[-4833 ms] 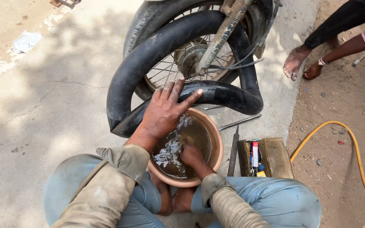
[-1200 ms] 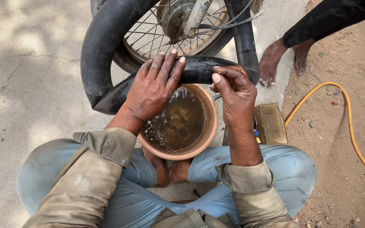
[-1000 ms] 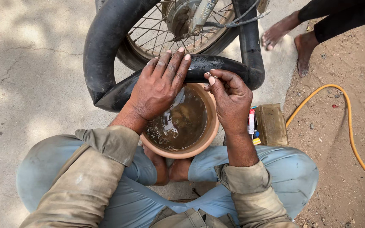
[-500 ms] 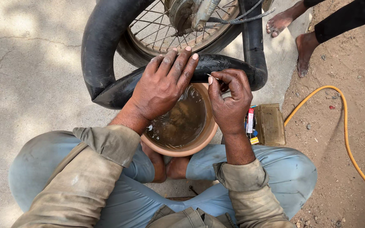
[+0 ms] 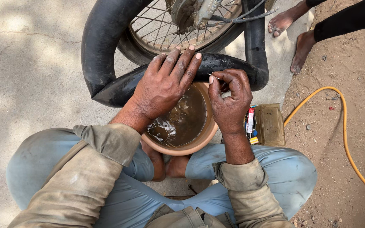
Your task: The person inflates a motorcycle inner tube using a hose and then submerges it in a basin of water to check for air leaks. They repeatedly dip and rotate the tube to locate the puncture.
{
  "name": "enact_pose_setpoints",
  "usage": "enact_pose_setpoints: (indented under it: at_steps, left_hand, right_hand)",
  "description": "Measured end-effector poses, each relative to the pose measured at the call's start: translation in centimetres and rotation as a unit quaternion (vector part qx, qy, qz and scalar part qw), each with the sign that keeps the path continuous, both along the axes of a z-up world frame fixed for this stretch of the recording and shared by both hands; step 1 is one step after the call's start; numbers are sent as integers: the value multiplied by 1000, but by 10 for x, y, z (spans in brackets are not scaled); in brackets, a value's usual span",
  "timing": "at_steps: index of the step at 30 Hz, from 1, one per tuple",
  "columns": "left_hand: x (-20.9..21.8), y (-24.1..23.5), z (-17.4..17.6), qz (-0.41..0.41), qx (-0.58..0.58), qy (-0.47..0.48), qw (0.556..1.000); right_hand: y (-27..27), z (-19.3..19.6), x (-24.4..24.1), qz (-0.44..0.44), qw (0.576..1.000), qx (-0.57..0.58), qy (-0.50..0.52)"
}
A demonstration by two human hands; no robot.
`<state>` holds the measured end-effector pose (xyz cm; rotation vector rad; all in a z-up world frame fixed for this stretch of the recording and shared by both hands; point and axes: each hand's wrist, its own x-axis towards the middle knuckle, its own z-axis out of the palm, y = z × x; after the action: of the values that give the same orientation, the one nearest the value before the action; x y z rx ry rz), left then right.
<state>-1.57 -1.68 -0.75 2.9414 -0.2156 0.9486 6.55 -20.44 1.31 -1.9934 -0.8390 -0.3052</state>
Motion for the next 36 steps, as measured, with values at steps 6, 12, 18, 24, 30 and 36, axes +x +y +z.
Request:
enact_pose_setpoints:
  at_steps: [6, 12, 18, 24, 30, 36]
  left_hand:
    - [0, 0, -1, 0, 5, -3, 1000]
    - [0, 1, -1, -5, -2, 1, 1000]
    - [1, 1, -5, 3, 2, -8, 1000]
    - [2, 3, -6, 3, -16, -3, 1000]
    - [0, 3, -3, 13, -15, -5, 1000]
    - [0, 3, -2, 4, -18, 3, 1000]
  right_hand:
    - [1, -1, -2, -3, 1000, 1, -1]
    - [2, -1, -2, 3, 1000, 4, -4]
    - [2, -1, -3, 7, 1000, 1, -2]
    - [-6, -41, 1, 140, 980, -112, 82]
    - [-22, -211, -2, 136, 828, -466, 281]
    - [-67, -329, -19, 135, 818, -480, 288]
